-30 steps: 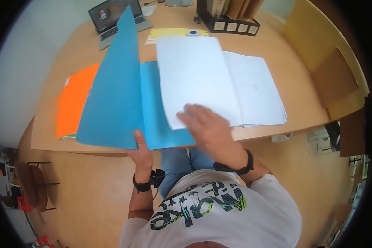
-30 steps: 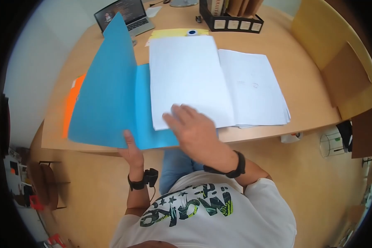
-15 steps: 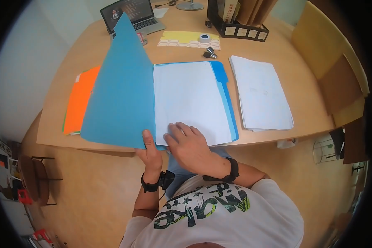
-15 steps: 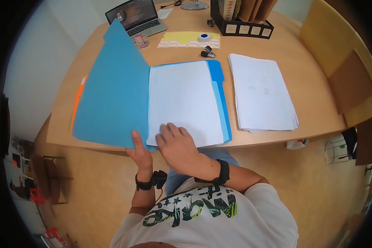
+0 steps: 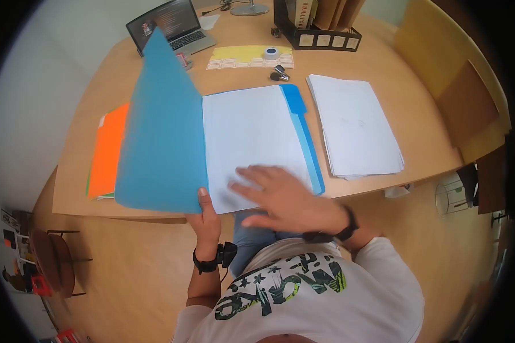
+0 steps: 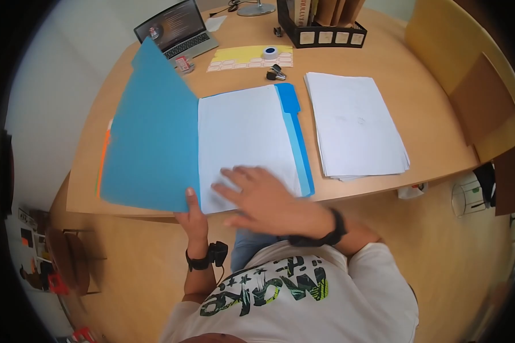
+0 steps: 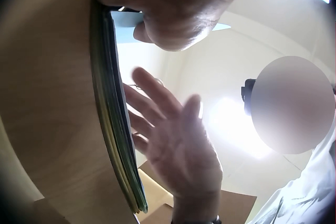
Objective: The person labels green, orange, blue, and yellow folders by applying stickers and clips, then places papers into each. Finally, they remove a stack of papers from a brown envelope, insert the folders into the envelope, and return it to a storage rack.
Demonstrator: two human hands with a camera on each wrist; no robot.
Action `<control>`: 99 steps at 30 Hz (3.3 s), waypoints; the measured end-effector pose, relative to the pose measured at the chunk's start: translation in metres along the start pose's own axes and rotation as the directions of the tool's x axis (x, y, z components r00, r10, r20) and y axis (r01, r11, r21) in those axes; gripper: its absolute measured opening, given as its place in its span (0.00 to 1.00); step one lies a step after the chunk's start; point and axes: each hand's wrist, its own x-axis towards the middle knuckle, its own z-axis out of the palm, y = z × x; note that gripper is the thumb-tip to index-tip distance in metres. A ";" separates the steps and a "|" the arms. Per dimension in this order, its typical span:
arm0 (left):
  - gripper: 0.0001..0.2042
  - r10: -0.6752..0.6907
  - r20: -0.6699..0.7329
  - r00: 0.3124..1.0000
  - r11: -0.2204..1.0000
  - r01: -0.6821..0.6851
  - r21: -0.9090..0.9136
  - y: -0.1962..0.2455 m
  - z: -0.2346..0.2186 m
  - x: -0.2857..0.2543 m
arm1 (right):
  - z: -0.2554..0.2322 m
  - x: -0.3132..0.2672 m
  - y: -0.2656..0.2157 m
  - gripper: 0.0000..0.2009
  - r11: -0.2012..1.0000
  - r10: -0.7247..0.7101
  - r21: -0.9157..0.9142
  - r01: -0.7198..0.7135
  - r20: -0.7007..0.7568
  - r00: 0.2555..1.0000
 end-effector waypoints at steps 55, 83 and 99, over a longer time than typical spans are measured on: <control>0.22 0.013 -0.170 0.985 1.000 -0.009 0.022 -0.030 0.005 -0.024 | -0.002 0.225 0.268 0.09 0.615 0.155 0.556 -0.558 0.609 0.778; 0.23 0.028 -0.110 0.994 0.999 -0.026 0.024 -0.024 0.011 -0.016 | -0.086 0.105 0.329 0.15 0.836 0.549 -0.155 -0.526 0.241 0.800; 0.20 -0.047 0.009 0.999 0.966 0.043 0.255 -0.015 0.003 -0.020 | 0.022 0.193 0.316 0.18 0.776 0.408 -0.590 -0.225 0.196 0.892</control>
